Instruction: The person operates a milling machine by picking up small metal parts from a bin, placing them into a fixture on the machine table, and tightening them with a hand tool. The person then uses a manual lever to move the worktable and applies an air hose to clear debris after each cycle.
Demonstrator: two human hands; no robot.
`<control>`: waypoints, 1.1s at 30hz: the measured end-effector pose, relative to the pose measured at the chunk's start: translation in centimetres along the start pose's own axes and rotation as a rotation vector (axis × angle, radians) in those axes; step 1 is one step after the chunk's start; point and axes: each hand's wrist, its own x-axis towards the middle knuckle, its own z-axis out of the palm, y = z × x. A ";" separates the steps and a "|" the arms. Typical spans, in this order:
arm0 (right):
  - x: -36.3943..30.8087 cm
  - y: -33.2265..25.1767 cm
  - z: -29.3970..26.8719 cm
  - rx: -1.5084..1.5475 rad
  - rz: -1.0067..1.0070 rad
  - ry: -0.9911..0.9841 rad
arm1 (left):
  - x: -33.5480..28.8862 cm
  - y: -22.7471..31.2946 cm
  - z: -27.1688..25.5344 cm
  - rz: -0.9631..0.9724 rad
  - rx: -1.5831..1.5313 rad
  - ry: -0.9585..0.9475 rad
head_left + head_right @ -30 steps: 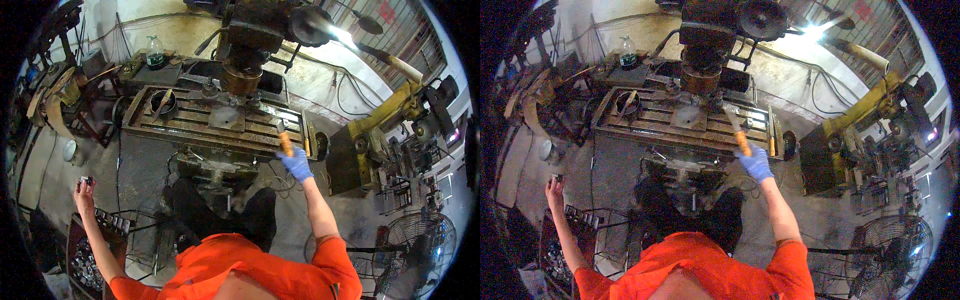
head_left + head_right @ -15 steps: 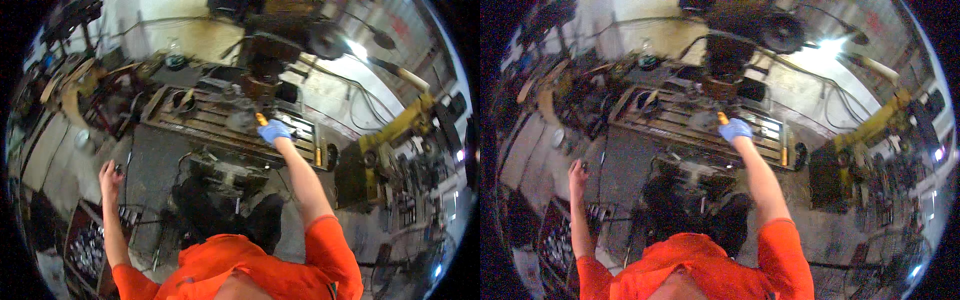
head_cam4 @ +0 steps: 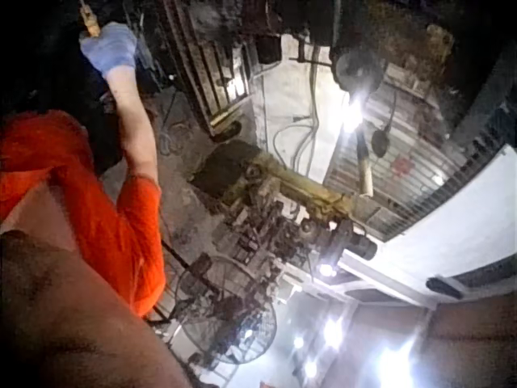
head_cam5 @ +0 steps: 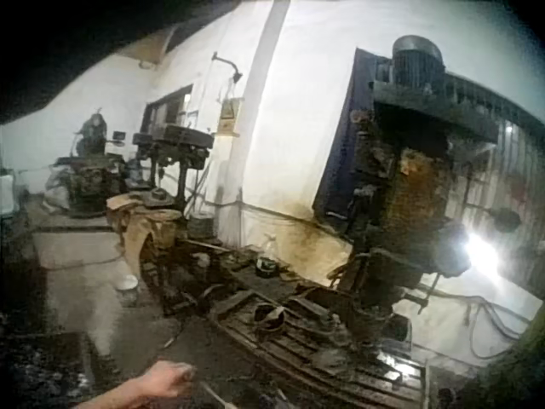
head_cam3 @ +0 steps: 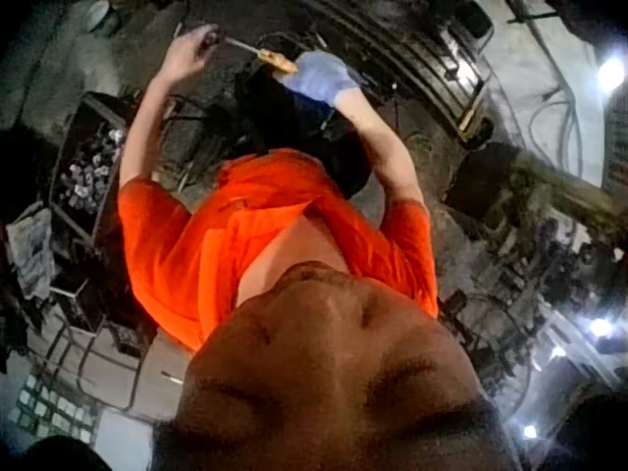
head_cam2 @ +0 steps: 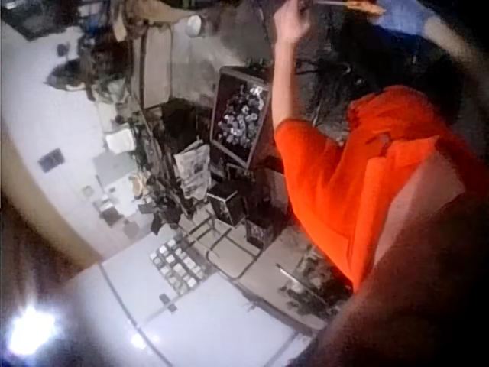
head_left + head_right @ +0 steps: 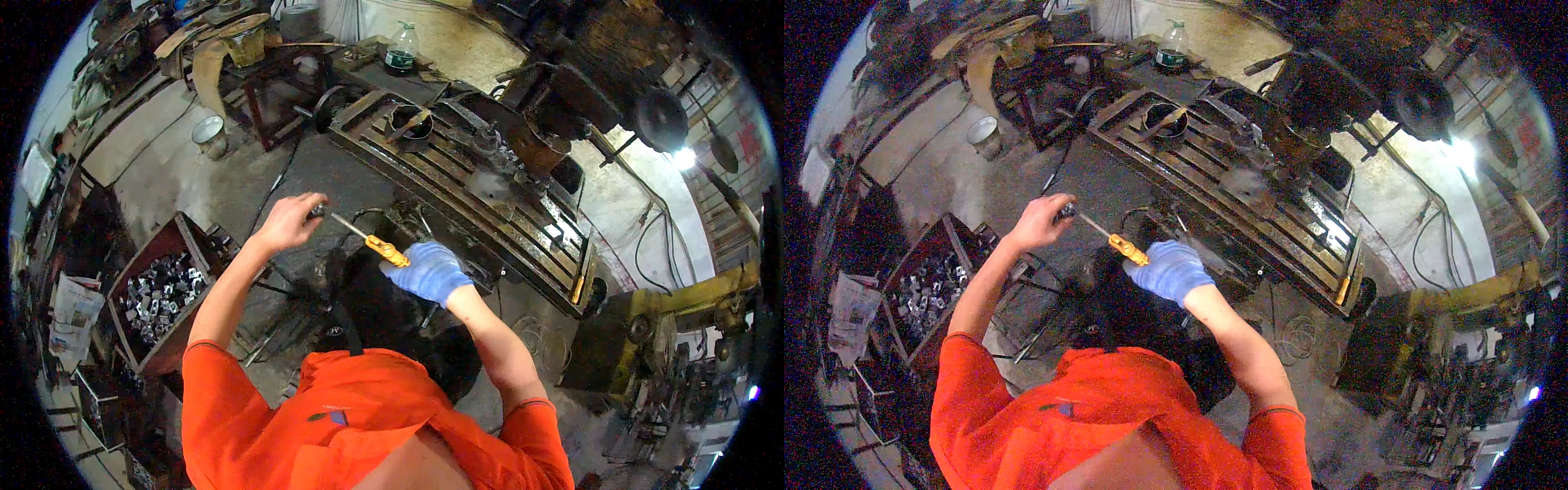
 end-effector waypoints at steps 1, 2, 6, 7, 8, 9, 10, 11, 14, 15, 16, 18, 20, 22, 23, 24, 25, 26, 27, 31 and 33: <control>0.5 -0.4 0.0 0.006 0.009 -0.034 | -0.3 0.1 -0.1 0.089 0.016 -0.001; 1.0 -0.8 0.1 0.007 0.006 -0.047 | -0.6 0.0 -0.3 0.069 0.022 -0.026; 1.7 -0.9 0.8 0.022 -0.001 -0.069 | -1.3 -0.9 0.1 -0.016 -0.112 -0.022; 1.8 -0.8 1.1 0.023 -0.003 -0.068 | -1.3 -1.1 0.2 -0.061 -0.185 -0.018; 1.8 -0.5 1.3 0.063 0.001 -0.058 | -1.2 -1.2 0.4 -0.088 -0.233 0.013; 1.9 -0.2 1.5 0.092 0.006 -0.051 | -1.0 -1.2 0.6 -0.090 -0.272 0.004; 1.9 0.1 1.7 0.093 0.028 -0.026 | -0.8 -1.2 0.8 -0.095 -0.311 -0.004; 1.9 0.3 1.9 0.080 -0.008 -0.047 | -0.6 -1.2 0.9 -0.117 -0.347 -0.029; 1.9 1.1 2.0 0.160 0.007 -0.071 | 0.0 -0.9 1.4 -0.247 -0.420 -0.097; 1.9 1.4 2.1 0.148 0.008 -0.082 | 0.1 -0.8 1.5 -0.233 -0.438 -0.109; 1.8 1.7 2.0 0.115 0.029 -0.071 | 0.1 -0.7 1.6 -0.210 -0.445 -0.127; 1.4 2.4 2.1 0.170 0.032 -0.048 | 0.6 -0.5 1.8 -0.138 -0.430 -0.147; 0.8 3.4 2.0 0.210 0.037 -0.031 | 1.2 -0.1 2.2 -0.120 -0.515 -0.142; -0.4 4.5 2.0 0.188 -0.003 -0.074 | 2.8 0.4 3.0 -0.179 -0.580 -0.171; -1.2 5.0 2.1 0.157 -0.019 -0.095 | 3.7 0.7 3.3 -0.253 -0.616 -0.175; -2.1 5.7 2.0 0.169 -0.032 -0.061 | 4.5 1.0 3.6 -0.348 -0.657 -0.181; -3.0 6.5 1.7 0.130 -0.029 -0.053 | 5.4 1.4 4.1 -0.325 -0.678 -0.180; -3.7 7.4 1.5 0.154 -0.006 -0.017 | 6.7 1.9 4.9 -0.319 -0.708 -0.182; -4.6 8.3 1.2 0.146 0.034 0.002 | 8.0 2.5 5.8 -0.315 -0.740 -0.185; -7.2 12.8 0.2 0.070 0.232 0.125 | 14.4 5.7 9.7 -0.171 -0.689 -0.294; -8.3 16.1 -0.8 0.117 0.332 0.212 | 18.0 7.6 11.3 0.000 -0.455 -0.268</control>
